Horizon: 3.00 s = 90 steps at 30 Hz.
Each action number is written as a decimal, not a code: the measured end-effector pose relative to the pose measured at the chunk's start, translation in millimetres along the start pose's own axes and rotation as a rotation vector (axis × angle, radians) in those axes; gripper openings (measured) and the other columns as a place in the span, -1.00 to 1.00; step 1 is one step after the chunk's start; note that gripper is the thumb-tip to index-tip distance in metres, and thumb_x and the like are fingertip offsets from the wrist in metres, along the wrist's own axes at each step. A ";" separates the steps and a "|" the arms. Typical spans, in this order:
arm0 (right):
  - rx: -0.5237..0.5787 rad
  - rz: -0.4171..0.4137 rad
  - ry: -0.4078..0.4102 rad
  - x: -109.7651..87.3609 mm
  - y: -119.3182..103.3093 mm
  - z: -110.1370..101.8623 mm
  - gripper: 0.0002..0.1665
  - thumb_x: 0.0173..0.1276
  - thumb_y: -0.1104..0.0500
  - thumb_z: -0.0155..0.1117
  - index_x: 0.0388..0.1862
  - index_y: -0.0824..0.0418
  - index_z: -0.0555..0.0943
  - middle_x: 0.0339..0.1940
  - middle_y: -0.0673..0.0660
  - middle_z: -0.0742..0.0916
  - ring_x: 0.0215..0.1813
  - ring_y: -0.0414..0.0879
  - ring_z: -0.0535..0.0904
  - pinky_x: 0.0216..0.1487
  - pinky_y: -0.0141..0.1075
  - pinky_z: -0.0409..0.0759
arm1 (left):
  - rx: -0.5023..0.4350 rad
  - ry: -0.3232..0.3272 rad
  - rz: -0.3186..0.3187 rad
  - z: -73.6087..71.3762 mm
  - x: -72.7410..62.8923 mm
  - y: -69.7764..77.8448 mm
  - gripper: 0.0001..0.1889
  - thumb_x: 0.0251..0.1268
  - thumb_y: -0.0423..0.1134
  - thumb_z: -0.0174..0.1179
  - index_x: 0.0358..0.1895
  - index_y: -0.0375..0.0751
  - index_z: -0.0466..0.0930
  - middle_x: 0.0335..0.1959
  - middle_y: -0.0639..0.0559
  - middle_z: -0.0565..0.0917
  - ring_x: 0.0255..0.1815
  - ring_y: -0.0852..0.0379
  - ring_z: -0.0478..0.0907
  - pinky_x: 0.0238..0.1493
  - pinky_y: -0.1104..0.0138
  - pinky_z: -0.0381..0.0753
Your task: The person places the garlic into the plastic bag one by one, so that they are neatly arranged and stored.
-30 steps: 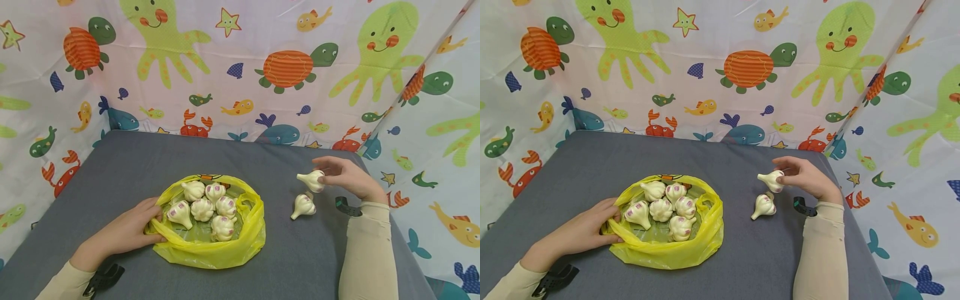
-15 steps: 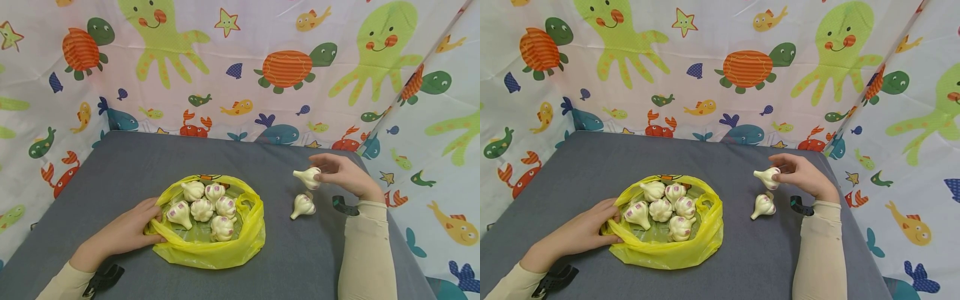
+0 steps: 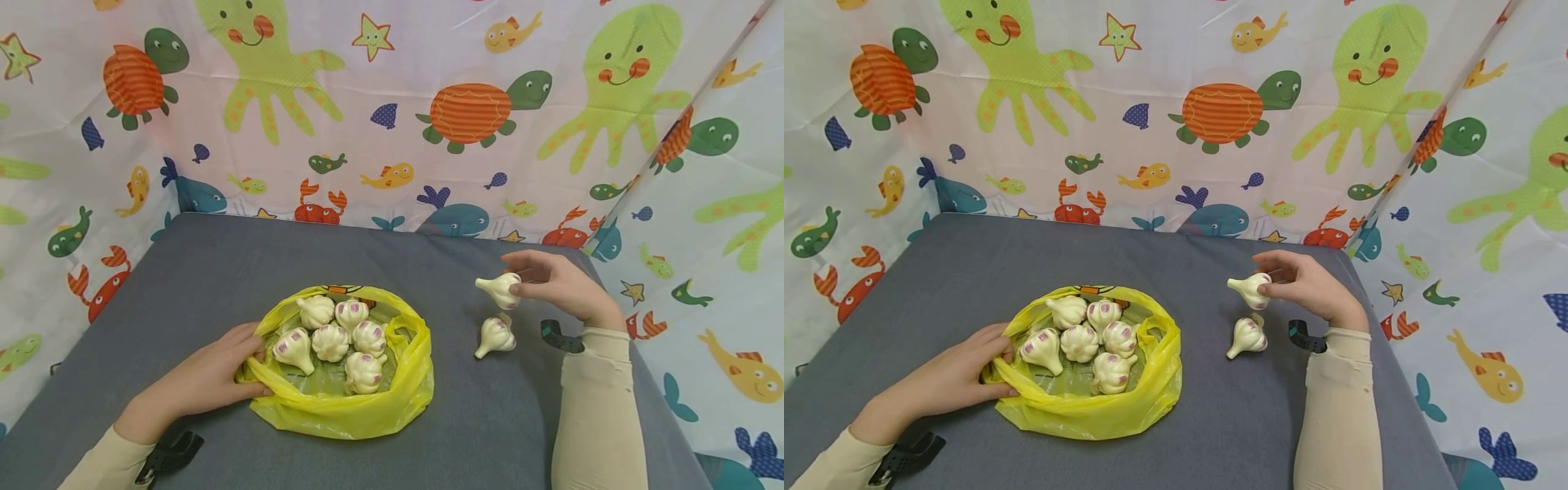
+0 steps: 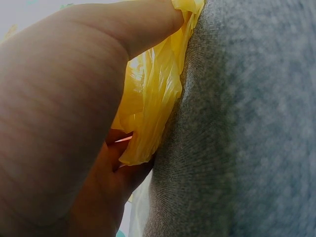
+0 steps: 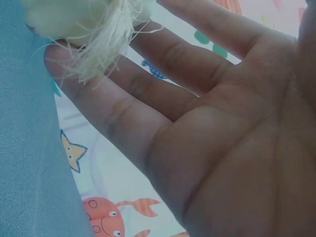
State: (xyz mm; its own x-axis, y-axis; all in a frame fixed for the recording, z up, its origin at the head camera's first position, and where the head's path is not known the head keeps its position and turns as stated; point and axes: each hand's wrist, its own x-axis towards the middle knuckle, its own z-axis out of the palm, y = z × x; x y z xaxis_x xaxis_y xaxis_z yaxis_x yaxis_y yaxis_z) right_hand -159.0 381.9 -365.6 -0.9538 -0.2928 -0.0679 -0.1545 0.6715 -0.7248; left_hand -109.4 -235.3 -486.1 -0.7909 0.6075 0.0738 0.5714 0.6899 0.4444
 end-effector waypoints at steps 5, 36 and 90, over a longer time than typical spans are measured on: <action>0.000 -0.004 0.001 0.2 -1.8 0.0 -0.35 0.53 -0.06 0.48 0.53 -0.01 0.56 0.41 0.14 0.70 0.39 0.12 0.63 0.18 -0.19 0.68 | -0.005 0.012 0.000 0.8 0.6 -0.9 -0.49 0.21 0.36 0.55 -0.19 0.28 0.40 0.39 0.11 0.49 0.25 0.13 0.40 -0.07 0.24 0.44; -0.013 -0.030 -0.012 1.3 -14.9 5.4 -0.37 0.54 -0.04 0.48 0.51 0.02 0.58 0.42 0.15 0.69 0.39 0.13 0.63 0.20 -0.19 0.67 | -0.005 0.010 0.021 -1.2 -0.7 0.3 -0.49 0.23 0.33 0.55 -0.18 0.25 0.39 0.39 0.09 0.49 0.23 0.14 0.39 -0.09 0.25 0.43; -0.004 -0.058 -0.023 2.4 -34.3 13.8 -0.38 0.51 -0.01 0.52 0.48 0.05 0.60 0.40 0.15 0.70 0.36 0.08 0.66 0.21 -0.26 0.66 | -0.019 -0.005 0.003 1.4 -1.3 -2.0 -0.49 0.24 0.41 0.48 -0.19 0.26 0.40 0.40 0.10 0.48 0.22 0.14 0.39 -0.09 0.26 0.44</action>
State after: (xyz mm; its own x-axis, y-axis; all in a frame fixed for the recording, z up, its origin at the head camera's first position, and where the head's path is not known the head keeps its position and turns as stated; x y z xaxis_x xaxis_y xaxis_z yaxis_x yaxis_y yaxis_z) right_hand -152.5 348.8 -350.3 -0.9372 -0.3464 -0.0414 -0.2102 0.6555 -0.7254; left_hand -109.2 -236.9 -488.4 -0.7880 0.6116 0.0705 0.5694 0.6805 0.4613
